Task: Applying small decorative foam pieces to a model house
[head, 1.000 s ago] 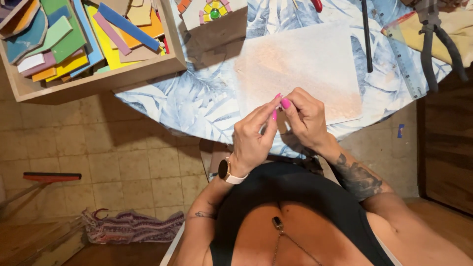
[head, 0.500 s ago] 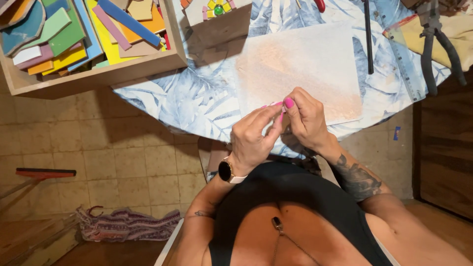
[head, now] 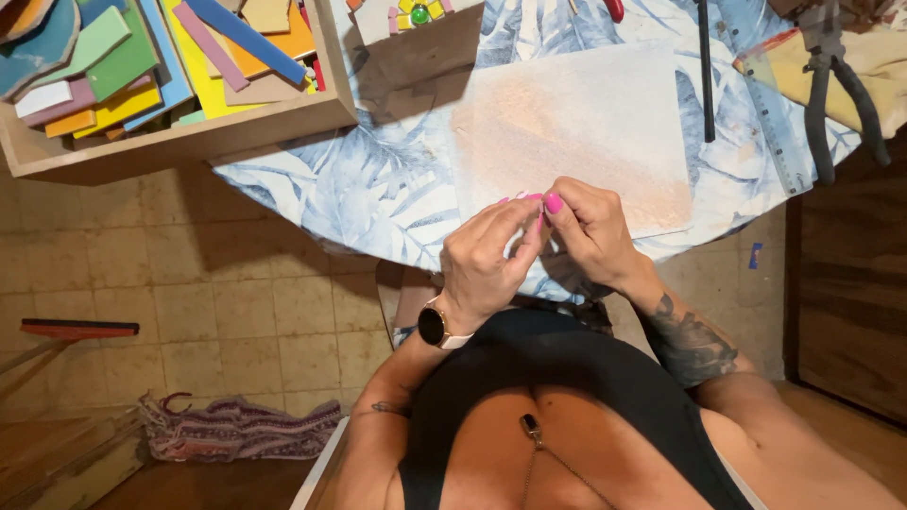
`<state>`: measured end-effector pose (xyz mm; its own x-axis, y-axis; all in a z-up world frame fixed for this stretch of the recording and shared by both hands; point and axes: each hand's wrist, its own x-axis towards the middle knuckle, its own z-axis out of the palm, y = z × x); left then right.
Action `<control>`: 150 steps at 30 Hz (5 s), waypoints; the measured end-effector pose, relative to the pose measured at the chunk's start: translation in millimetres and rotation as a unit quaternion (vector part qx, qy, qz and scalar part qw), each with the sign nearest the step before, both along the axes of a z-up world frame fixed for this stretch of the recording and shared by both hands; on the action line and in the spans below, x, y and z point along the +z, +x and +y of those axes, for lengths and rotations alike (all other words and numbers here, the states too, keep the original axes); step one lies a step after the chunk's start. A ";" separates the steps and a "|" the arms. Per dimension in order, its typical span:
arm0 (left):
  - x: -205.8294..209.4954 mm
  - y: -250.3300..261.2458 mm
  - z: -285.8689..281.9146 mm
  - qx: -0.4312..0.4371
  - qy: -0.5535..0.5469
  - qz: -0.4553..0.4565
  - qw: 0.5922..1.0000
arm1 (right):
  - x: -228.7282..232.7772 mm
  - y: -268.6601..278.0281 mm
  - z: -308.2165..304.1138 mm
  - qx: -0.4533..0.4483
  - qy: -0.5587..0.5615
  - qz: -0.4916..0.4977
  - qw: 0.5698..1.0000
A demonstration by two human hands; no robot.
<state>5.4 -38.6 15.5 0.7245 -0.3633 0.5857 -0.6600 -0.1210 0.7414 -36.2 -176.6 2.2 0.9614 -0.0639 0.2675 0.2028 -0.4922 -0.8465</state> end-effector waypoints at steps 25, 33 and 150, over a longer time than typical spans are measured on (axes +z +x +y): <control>-24.6 -10.5 32.4 -0.063 0.398 -0.099 0.910 | -22.6 105.5 5.5 0.123 -0.447 -0.163 0.871; -24.1 -3.9 35.7 -0.112 0.364 -0.041 0.924 | -29.9 -18.8 -57.7 0.117 -0.487 -0.098 0.860; -11.5 -7.1 -3.6 -0.057 0.002 0.120 0.991 | -9.1 -5.0 -3.6 -0.018 0.006 -0.009 1.000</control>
<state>-1.6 -42.2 4.0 0.7969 -0.4525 0.4002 -0.4745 -0.0590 0.8783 -41.2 -180.2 -7.0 0.9533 -0.1018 0.2845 0.2011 -0.4889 -0.8489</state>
